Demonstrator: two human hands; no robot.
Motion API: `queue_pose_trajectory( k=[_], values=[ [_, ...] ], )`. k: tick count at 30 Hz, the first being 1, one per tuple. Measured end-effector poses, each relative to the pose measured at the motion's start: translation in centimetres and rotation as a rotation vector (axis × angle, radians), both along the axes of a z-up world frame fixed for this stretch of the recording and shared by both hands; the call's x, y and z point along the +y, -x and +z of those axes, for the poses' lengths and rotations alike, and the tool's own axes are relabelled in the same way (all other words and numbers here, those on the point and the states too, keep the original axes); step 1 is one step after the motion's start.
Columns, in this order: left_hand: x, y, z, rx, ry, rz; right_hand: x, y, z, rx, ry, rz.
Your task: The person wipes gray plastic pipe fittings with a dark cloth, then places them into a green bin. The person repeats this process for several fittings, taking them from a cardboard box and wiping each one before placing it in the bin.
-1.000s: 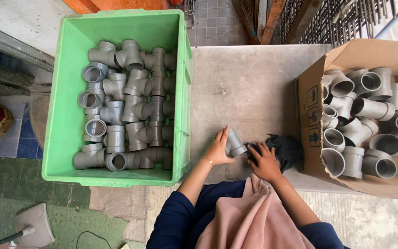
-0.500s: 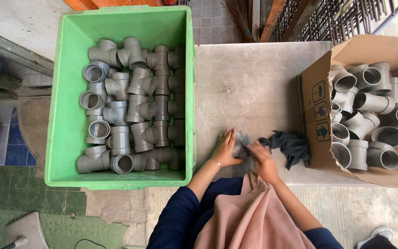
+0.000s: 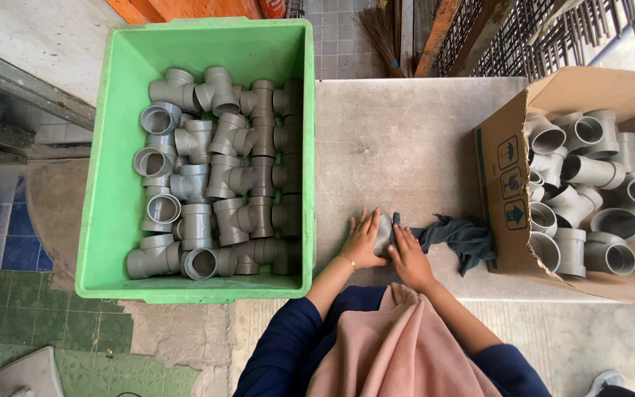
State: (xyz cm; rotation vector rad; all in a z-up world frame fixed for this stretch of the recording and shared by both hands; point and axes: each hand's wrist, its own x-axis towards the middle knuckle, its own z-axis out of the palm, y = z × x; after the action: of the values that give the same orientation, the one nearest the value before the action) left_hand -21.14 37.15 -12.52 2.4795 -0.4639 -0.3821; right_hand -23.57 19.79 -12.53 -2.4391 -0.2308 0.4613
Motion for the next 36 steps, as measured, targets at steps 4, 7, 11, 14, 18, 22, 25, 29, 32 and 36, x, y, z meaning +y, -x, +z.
queue_pose_trajectory(
  k=[4, 7, 11, 14, 18, 22, 25, 29, 32, 36],
  values=[
    [0.1, 0.0, -0.2, -0.003, 0.008, -0.005, -1.2, 1.7, -1.9, -0.262, 0.222, 0.276],
    [0.1, -0.2, -0.7, -0.008, 0.009, -0.015, -0.6, 0.2, -1.0, -0.237, 0.241, 0.301],
    [0.1, 0.0, -0.7, -0.009, 0.026, -0.019, 1.0, -2.9, -0.7, 0.067, 0.018, 0.11],
    [0.0, -0.1, 0.0, -0.014, 0.037, -0.011, 0.8, -4.2, -3.8, 0.194, -0.058, -0.006],
    [-0.1, -0.2, -0.5, -0.014, 0.038, -0.006, 1.5, -1.5, 0.7, -0.069, 0.155, 0.24],
    [-0.2, -0.2, -0.5, -0.006, 0.02, 0.019, 1.5, -1.9, 0.6, -0.137, 0.224, 0.38],
    [-0.2, -0.2, 0.5, 0.023, 0.054, 0.027, 1.6, -3.7, 0.2, -0.094, 0.156, 0.359],
    [-0.3, -0.3, 1.0, 0.018, 0.048, 0.021, 0.4, -6.1, -3.9, 0.162, -0.21, 0.13],
    [-0.4, -0.1, 0.6, 0.018, 0.034, 0.027, -0.1, -5.4, -3.9, 0.322, -0.257, 0.027],
    [-0.6, -0.5, -1.3, -0.008, -0.019, 0.034, -0.5, -2.1, -0.2, 0.125, -0.122, 0.165]
  ],
)
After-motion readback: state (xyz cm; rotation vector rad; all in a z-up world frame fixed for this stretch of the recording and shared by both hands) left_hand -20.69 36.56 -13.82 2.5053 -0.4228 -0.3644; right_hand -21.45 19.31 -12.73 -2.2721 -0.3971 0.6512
